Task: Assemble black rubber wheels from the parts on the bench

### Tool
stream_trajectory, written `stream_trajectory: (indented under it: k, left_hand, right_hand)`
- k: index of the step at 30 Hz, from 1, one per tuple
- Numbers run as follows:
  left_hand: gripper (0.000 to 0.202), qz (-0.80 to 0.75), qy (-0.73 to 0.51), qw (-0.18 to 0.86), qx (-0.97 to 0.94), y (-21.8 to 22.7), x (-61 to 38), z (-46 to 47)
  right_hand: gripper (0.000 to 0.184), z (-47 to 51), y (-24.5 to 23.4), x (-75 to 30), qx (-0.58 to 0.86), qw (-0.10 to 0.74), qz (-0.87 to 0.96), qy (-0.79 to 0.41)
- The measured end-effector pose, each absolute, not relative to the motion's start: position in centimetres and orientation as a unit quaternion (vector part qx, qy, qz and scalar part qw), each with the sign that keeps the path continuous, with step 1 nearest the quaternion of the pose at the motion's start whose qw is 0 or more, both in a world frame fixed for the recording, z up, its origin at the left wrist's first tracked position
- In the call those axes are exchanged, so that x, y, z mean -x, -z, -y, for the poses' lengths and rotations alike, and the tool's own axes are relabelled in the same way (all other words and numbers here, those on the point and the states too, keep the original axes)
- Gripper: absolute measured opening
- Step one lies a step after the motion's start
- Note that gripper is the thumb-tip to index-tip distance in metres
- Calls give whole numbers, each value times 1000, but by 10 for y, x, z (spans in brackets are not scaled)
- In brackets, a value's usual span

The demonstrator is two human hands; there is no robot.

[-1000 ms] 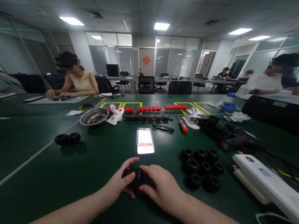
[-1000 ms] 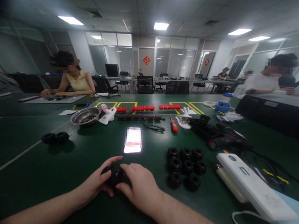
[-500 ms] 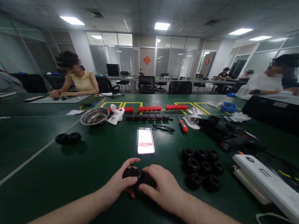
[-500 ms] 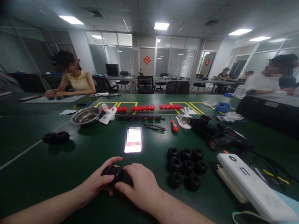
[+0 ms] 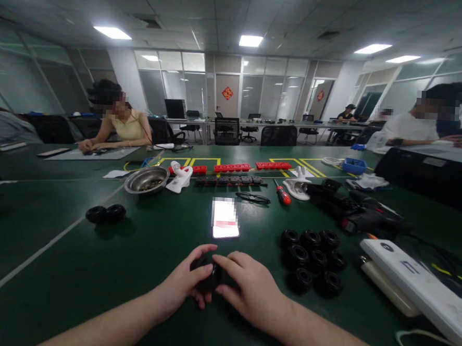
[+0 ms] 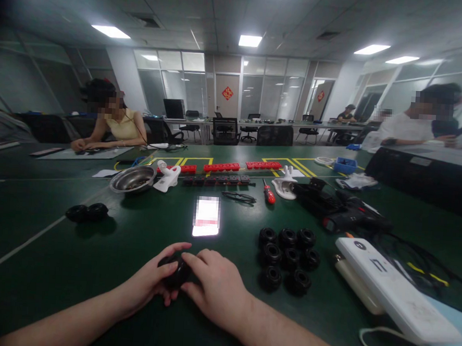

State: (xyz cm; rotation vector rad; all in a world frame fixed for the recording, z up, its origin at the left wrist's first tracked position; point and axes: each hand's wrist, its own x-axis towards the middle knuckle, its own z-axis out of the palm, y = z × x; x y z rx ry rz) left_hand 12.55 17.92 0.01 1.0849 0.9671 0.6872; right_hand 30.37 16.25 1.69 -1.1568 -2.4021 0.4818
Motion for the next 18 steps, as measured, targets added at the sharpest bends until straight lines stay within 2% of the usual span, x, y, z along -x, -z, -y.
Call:
stream_trajectory:
  k: [4, 10, 18]
  left_hand:
    - [62, -420, -340, 689, -483, 1, -123, -178]
    - [69, -391, -331, 690, -510, 3, -121, -178]
    - [77, -418, -298, 698, -499, 1, -125, -180]
  right_hand:
    - [55, -162, -18, -303, 450, 219, 841, -206]
    - [43, -163, -18, -304, 430, 217, 851, -207]
    - [49, -163, -13, -303, 409, 211, 876, -142]
